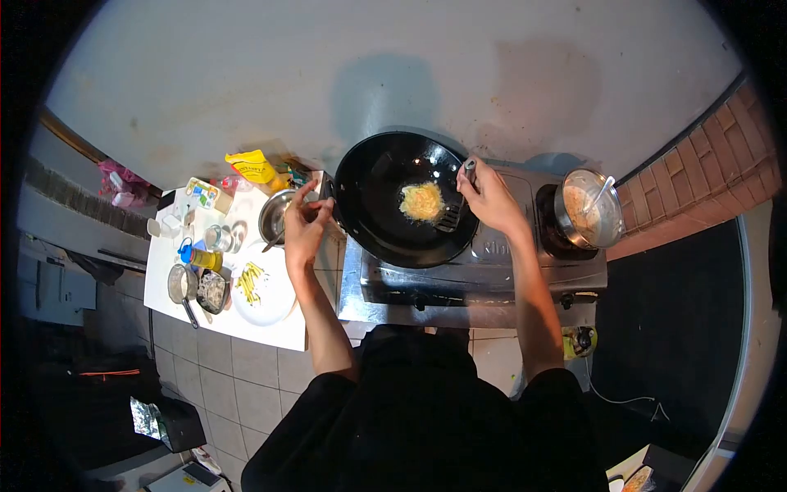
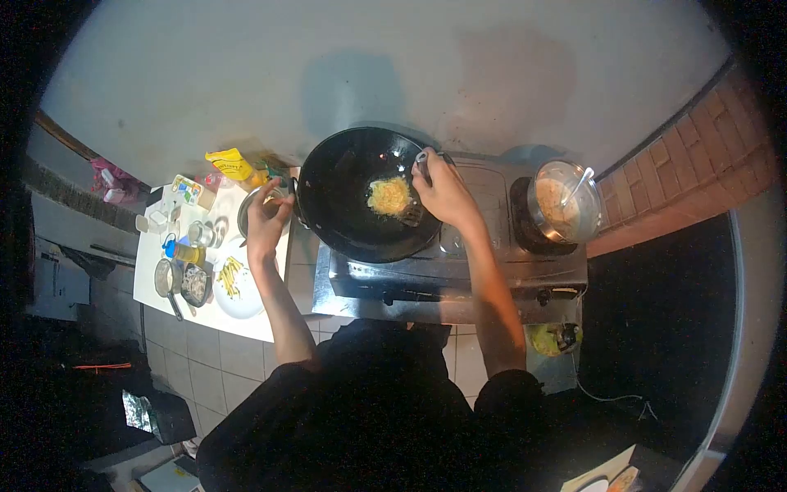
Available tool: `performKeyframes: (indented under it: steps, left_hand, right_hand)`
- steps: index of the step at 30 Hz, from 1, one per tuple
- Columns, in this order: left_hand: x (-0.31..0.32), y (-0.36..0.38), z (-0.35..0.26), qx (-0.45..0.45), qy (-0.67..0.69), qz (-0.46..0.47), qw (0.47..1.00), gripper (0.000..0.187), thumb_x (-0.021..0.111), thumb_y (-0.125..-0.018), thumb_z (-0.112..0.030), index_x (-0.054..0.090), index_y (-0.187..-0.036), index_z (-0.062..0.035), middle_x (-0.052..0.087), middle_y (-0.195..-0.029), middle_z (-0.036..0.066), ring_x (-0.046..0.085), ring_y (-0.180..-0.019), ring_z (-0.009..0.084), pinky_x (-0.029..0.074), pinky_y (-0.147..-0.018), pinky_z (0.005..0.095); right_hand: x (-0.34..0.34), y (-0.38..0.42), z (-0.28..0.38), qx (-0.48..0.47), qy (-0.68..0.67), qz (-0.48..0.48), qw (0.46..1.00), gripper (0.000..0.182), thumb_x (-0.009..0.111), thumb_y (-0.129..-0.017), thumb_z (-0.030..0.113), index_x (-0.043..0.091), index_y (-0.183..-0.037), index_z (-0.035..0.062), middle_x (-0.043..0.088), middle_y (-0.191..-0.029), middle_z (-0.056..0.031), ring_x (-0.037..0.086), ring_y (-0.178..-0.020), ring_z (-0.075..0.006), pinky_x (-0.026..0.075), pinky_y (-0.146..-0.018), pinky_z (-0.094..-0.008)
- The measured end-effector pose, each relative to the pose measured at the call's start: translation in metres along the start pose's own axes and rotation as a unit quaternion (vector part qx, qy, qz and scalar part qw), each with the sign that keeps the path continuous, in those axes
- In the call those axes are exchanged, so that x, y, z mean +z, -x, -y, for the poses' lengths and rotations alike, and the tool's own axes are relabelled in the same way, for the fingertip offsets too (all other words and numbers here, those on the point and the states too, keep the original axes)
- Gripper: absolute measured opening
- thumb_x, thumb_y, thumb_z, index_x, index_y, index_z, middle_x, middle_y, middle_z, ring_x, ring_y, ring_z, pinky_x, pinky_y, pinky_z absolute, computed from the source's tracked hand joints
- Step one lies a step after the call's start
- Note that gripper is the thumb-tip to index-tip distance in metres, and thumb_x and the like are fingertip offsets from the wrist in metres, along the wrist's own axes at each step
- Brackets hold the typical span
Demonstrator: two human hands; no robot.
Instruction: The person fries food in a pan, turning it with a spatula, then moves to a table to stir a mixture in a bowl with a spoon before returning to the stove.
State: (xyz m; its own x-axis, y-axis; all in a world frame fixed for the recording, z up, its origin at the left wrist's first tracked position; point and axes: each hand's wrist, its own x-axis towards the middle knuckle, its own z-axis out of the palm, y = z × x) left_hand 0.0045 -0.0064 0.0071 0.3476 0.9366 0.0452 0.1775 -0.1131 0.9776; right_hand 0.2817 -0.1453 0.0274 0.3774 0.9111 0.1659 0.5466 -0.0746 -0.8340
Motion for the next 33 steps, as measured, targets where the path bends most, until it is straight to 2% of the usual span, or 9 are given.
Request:
performKeyframes:
  steps: [6, 13, 15, 19, 21, 25, 27, 31, 33]
  left_hand:
    - [0.002, 0.000, 0.005, 0.012, -0.011, -0.007, 1.000, 0.049, 0.069, -0.082, -0.003, 0.051, -0.127, -0.0017, 0.063, -0.082, 0.007, 0.058, -0.077, 0.0097, 0.045, -0.068, 0.0223]
    - [0.001, -0.001, 0.011, 0.017, -0.037, 0.001, 0.999, 0.048, 0.070, -0.083, -0.005, 0.050, -0.127, -0.0025, 0.063, -0.085, 0.008, 0.059, -0.079, 0.0111, 0.046, -0.070, 0.0227]
    - [0.000, 0.000, 0.007, -0.005, -0.020, 0.003, 1.000, 0.049, 0.070, -0.083, -0.006, 0.050, -0.127, -0.0024, 0.064, -0.088, 0.010, 0.059, -0.080, 0.0123, 0.046, -0.071, 0.0235]
    - [-0.001, -0.002, 0.014, -0.025, 0.017, -0.008, 0.999, 0.049, 0.072, -0.082, -0.007, 0.052, -0.126, -0.0034, 0.064, -0.090, 0.011, 0.060, -0.082, 0.0135, 0.046, -0.072, 0.0240]
    - [0.000, -0.004, 0.016, -0.017, 0.019, -0.013, 1.000, 0.050, 0.075, -0.080, -0.010, 0.052, -0.124, -0.0030, 0.063, -0.087, 0.009, 0.059, -0.078, 0.0119, 0.045, -0.070, 0.0231]
    - [0.003, -0.001, 0.008, -0.018, 0.019, -0.023, 0.999, 0.050, 0.077, -0.078, -0.012, 0.053, -0.121, -0.0023, 0.062, -0.084, 0.007, 0.057, -0.074, 0.0101, 0.045, -0.068, 0.0224]
    - [0.003, -0.002, 0.011, -0.023, 0.022, -0.028, 0.999, 0.049, 0.077, -0.078, -0.011, 0.054, -0.120, -0.0023, 0.062, -0.083, 0.007, 0.057, -0.074, 0.0101, 0.045, -0.068, 0.0222]
    - [0.002, -0.003, 0.012, -0.034, 0.036, -0.026, 0.998, 0.046, 0.076, -0.078, -0.010, 0.054, -0.117, -0.0019, 0.062, -0.080, 0.006, 0.056, -0.074, 0.0101, 0.044, -0.069, 0.0217]
    - [0.001, -0.004, 0.015, -0.038, 0.045, -0.026, 0.998, 0.046, 0.077, -0.078, -0.010, 0.054, -0.117, -0.0012, 0.062, -0.080, 0.005, 0.056, -0.074, 0.0101, 0.043, -0.069, 0.0216]
  right_hand:
    - [0.004, -0.011, -0.003, -0.008, 0.073, -0.016, 0.997, 0.018, 0.055, -0.086, 0.010, 0.052, -0.096, -0.0044, 0.061, -0.085, -0.0227, 0.061, -0.083, -0.0374, 0.045, -0.074, -0.0420]
    - [-0.005, -0.014, -0.002, -0.021, 0.054, 0.013, 0.998, 0.015, 0.058, -0.082, 0.009, 0.054, -0.088, -0.0047, 0.060, -0.076, -0.0216, 0.062, -0.075, -0.0356, 0.045, -0.068, -0.0415]
    - [-0.003, -0.013, -0.008, -0.012, 0.060, -0.040, 0.997, 0.007, 0.057, -0.082, 0.004, 0.053, -0.084, -0.0008, 0.060, -0.070, -0.0087, 0.051, -0.058, -0.0128, 0.041, -0.055, -0.0303]
    - [-0.005, -0.007, -0.008, -0.046, 0.074, -0.038, 0.995, 0.006, 0.058, -0.080, 0.003, 0.053, -0.083, -0.0006, 0.059, -0.069, -0.0076, 0.048, -0.056, -0.0112, 0.040, -0.053, -0.0293]
    - [-0.005, -0.007, -0.004, 0.014, 0.065, -0.068, 0.995, 0.009, 0.059, -0.078, 0.005, 0.055, -0.080, -0.0022, 0.058, -0.069, -0.0190, 0.060, -0.066, -0.0318, 0.045, -0.063, -0.0389]
    - [-0.010, -0.005, -0.005, -0.005, 0.071, -0.034, 0.997, 0.008, 0.059, -0.079, 0.005, 0.054, -0.082, -0.0015, 0.057, -0.068, -0.0179, 0.061, -0.067, -0.0299, 0.045, -0.063, -0.0383]
    - [-0.014, -0.004, -0.004, -0.014, 0.039, -0.041, 0.998, 0.004, 0.056, -0.081, 0.001, 0.053, -0.083, -0.0008, 0.056, -0.067, -0.0079, 0.050, -0.060, -0.0114, 0.041, -0.056, -0.0286]
    - [-0.009, -0.011, -0.013, -0.045, 0.031, -0.068, 0.996, 0.004, 0.056, -0.083, 0.001, 0.053, -0.084, -0.0010, 0.058, -0.069, -0.0087, 0.053, -0.063, -0.0129, 0.043, -0.059, -0.0291]
    - [-0.018, -0.009, -0.004, -0.036, 0.065, -0.018, 0.997, 0.005, 0.057, -0.083, 0.001, 0.053, -0.085, -0.0010, 0.060, -0.071, -0.0090, 0.054, -0.065, -0.0142, 0.044, -0.060, -0.0299]
